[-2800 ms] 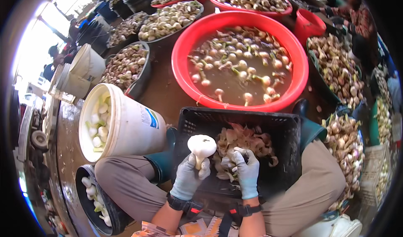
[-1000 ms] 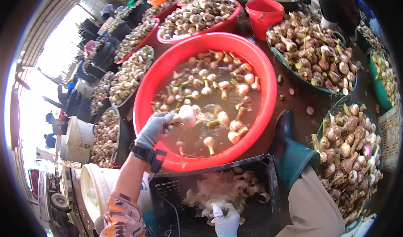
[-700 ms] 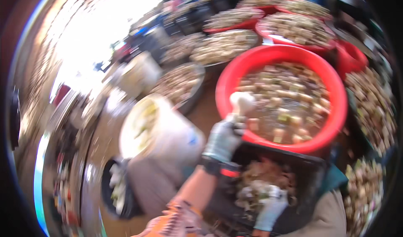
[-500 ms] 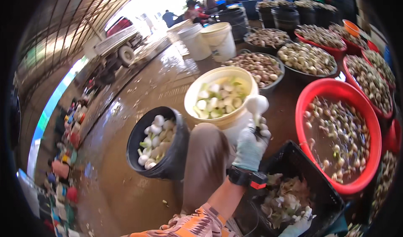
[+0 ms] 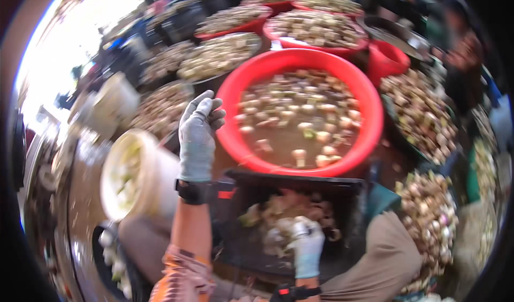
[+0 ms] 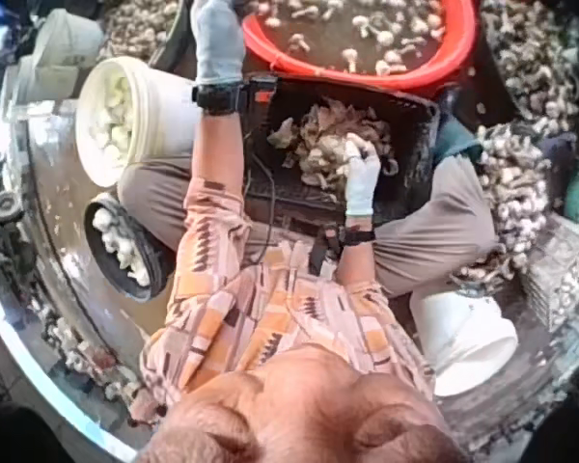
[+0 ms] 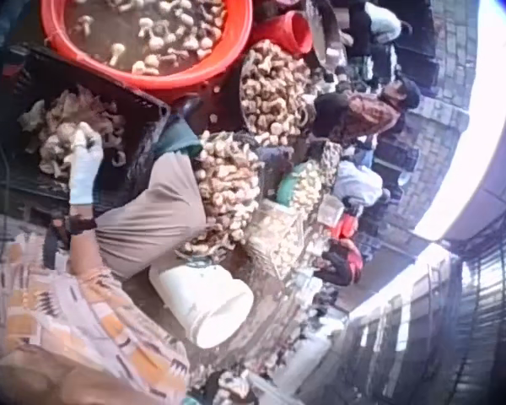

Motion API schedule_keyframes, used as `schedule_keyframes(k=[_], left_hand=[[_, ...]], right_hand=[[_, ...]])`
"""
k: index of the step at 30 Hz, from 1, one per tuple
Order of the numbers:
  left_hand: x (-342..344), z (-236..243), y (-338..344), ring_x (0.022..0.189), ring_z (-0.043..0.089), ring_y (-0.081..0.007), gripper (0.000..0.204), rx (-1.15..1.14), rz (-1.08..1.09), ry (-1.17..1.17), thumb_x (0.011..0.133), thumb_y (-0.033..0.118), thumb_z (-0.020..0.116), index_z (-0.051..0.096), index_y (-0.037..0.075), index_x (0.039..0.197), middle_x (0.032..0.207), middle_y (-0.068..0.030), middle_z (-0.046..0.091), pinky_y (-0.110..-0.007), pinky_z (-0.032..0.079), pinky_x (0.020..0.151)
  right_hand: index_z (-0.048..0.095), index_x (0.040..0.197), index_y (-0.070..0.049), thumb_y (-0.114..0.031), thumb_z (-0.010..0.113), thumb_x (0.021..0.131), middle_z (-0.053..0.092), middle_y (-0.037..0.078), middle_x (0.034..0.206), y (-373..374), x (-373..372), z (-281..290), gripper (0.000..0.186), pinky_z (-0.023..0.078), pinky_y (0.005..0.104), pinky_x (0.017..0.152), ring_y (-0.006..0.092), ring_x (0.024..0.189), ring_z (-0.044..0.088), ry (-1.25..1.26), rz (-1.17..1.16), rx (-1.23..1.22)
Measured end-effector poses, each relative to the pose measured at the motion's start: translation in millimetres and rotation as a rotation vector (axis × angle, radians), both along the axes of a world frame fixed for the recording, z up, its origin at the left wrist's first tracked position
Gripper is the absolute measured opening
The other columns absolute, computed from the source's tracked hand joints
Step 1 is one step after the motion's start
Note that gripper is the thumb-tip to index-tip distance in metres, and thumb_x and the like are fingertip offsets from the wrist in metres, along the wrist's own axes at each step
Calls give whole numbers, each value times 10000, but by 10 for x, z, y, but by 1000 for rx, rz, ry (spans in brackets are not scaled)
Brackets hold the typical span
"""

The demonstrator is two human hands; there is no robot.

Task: The person sits cross-legged on the floor and peels small onions by hand. They remove the outer skin layers and place the peeled onions into a white bucket, while discarding the skins into a black crate on their lap.

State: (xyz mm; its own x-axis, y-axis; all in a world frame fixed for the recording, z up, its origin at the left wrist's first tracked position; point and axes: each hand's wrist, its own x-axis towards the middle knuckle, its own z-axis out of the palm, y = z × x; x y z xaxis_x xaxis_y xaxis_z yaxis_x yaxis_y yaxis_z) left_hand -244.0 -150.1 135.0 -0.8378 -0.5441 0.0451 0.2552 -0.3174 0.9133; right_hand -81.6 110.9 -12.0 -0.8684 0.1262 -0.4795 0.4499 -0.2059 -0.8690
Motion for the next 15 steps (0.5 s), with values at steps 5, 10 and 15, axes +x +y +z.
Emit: schedule_keyframes(k=[5, 10, 15], left_hand=[[-1472, -810, 1230, 645, 614, -98, 245, -777, -836, -499, 895, 169, 622, 674, 30, 1090, 912, -54, 692, -264, 498, 593], [-2271, -2106, 1995, 1077, 636, -375, 591, -1748, -1054, -554, 775, 376, 703, 570, 62, 1257, 1136, -231, 665, -439, 501, 938], [-2269, -2366, 2032, 1170, 604, -354, 670, -1812, -1173, -804, 717, 403, 744, 581, 51, 1263, 1241, -173, 646, -444, 480, 986]], right_hand=[[587, 1203, -26, -100, 517, 1000, 656, 70, 904, -1, 27, -300, 227, 447, 230, 449, 87, 615, 611, -193, 60, -174], [622, 1209, -76, -171, 527, 1014, 665, 0, 903, -103, 136, -423, 237, 445, 193, 506, 35, 653, 545, -8, 173, 130], [629, 1203, -74, -177, 528, 1014, 661, 0, 893, 14, -63, -73, 238, 441, 196, 501, 41, 639, 534, -169, 65, -87]])
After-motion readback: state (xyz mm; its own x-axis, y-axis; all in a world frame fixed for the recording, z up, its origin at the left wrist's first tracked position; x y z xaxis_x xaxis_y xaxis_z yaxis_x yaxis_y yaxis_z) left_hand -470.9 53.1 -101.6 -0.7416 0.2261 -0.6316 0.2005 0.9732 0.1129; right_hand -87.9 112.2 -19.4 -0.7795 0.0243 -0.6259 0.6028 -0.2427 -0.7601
